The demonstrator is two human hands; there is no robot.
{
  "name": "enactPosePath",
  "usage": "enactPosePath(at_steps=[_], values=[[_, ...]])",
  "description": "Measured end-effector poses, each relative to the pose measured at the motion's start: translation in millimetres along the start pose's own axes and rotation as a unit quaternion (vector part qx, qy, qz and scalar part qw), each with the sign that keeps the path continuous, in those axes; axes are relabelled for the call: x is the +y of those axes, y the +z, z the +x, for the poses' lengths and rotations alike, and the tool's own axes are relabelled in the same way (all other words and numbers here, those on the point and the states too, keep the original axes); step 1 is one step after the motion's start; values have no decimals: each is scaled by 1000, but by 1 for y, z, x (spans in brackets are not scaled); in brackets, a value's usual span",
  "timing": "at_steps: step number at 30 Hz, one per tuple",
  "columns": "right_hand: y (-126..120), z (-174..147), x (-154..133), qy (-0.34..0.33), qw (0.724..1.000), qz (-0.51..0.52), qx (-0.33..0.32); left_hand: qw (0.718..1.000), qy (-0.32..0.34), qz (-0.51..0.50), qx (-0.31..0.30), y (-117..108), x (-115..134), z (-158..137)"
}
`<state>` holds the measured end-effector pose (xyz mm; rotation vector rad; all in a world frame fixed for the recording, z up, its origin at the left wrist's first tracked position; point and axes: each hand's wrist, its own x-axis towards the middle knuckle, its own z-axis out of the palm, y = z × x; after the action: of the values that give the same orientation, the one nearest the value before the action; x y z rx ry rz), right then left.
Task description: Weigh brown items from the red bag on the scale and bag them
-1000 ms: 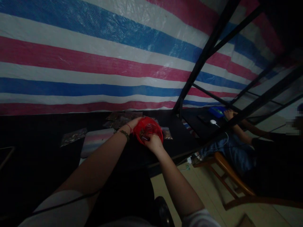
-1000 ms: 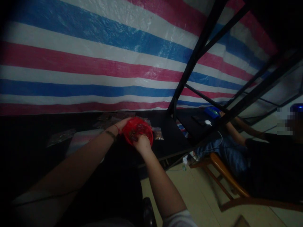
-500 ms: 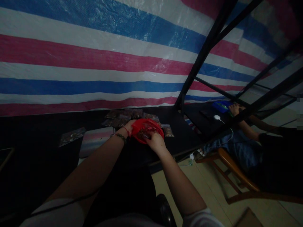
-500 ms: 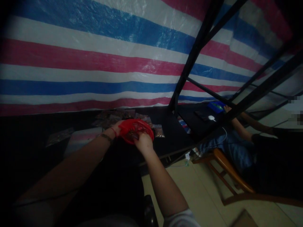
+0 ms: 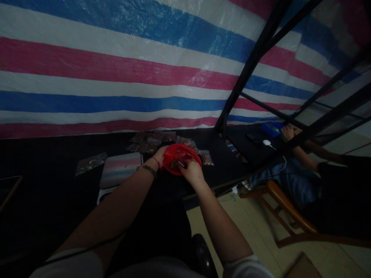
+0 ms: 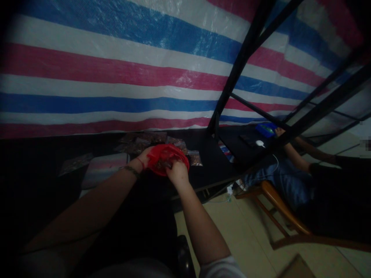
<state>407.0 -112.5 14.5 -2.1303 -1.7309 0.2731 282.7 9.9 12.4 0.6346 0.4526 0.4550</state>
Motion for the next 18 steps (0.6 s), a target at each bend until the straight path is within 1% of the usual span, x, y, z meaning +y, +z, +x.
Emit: enactPosePath(at_steps=[3, 5, 10, 12, 14, 18], values=[[3, -1, 1, -3, 1000, 11, 16, 999, -42, -23, 18, 3, 1, 0], [3, -1, 1, -5, 1000, 15, 18, 998, -48, -35, 19, 5, 1, 1], [-3, -2, 4, -9, 1000, 24, 4, 997, -15, -65, 38, 5, -3, 4], [-6, 0, 6, -24, 999, 42, -1, 996, -9, -67, 49, 5, -5, 4], [-8, 2, 8, -44, 997, 61, -8, 995, -3, -64, 74, 6, -6, 3], [-10, 3, 8, -80, 993, 78, -35, 993, 6, -53, 108, 13, -7, -3]])
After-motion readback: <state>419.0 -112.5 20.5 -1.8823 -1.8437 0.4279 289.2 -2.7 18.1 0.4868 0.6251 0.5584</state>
